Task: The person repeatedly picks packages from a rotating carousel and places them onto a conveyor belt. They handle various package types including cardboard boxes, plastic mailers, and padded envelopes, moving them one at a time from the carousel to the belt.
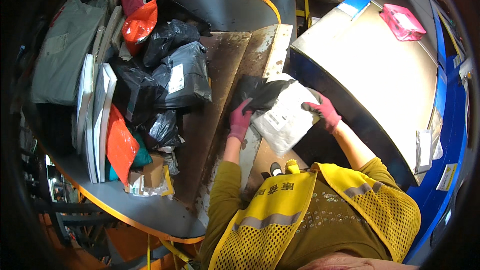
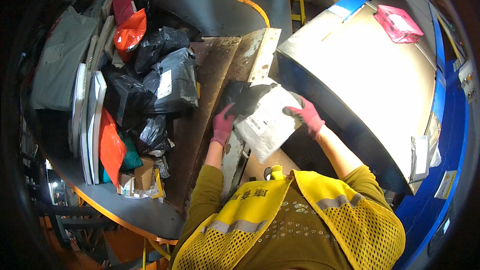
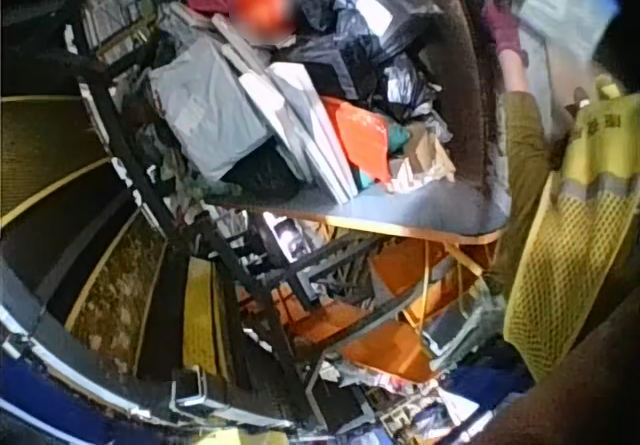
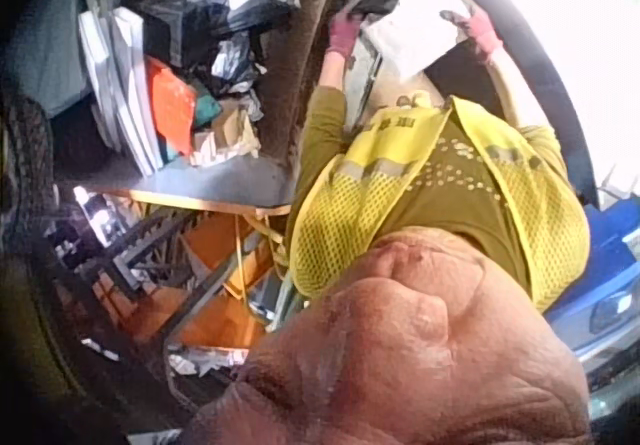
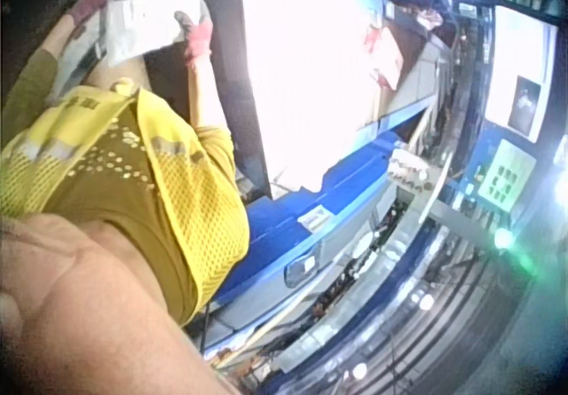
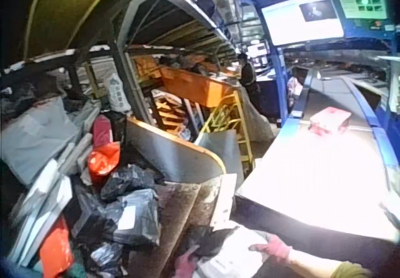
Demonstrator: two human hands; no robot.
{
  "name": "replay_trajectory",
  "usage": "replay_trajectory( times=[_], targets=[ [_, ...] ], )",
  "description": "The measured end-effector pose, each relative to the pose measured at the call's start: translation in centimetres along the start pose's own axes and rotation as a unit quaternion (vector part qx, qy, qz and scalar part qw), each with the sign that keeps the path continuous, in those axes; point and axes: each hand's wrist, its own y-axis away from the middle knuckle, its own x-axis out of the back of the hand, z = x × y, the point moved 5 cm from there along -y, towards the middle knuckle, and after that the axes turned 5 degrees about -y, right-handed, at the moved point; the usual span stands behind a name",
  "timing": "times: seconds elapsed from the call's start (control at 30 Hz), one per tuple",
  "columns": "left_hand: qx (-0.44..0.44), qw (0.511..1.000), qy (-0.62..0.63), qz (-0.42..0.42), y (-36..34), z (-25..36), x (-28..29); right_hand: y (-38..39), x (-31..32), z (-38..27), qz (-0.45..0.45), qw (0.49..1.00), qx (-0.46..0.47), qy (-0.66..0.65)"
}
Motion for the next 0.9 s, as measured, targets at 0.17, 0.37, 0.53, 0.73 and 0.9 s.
replay_trajectory(
  times=[0.17, 0.37, 0.53, 0.73, 0.9],
  targets=[
    [-0.125, 0.984, 0.122, 0.046, 1.3, 2.8, -0.4, 2.8, 3.0, -7.5, -0.069, 0.995, 0.068, 0.035],
    [-0.271, 0.936, -0.180, 0.137, 0.8, 9.5, 1.6, 3.7, 8.1, -12.9, -0.131, 0.942, 0.028, 0.307],
    [-0.331, 0.894, -0.300, 0.031, 0.6, 11.2, 3.5, 4.3, 9.6, -15.1, -0.255, 0.877, 0.064, 0.401],
    [-0.422, 0.820, -0.387, -0.005, 0.8, 14.3, 5.7, 5.3, 7.1, -17.7, -0.305, 0.844, 0.098, 0.431],
    [-0.467, 0.819, -0.330, 0.052, 3.1, 17.4, 3.7, 5.8, 2.3, -17.0, -0.270, 0.856, 0.074, 0.434]
  ],
)
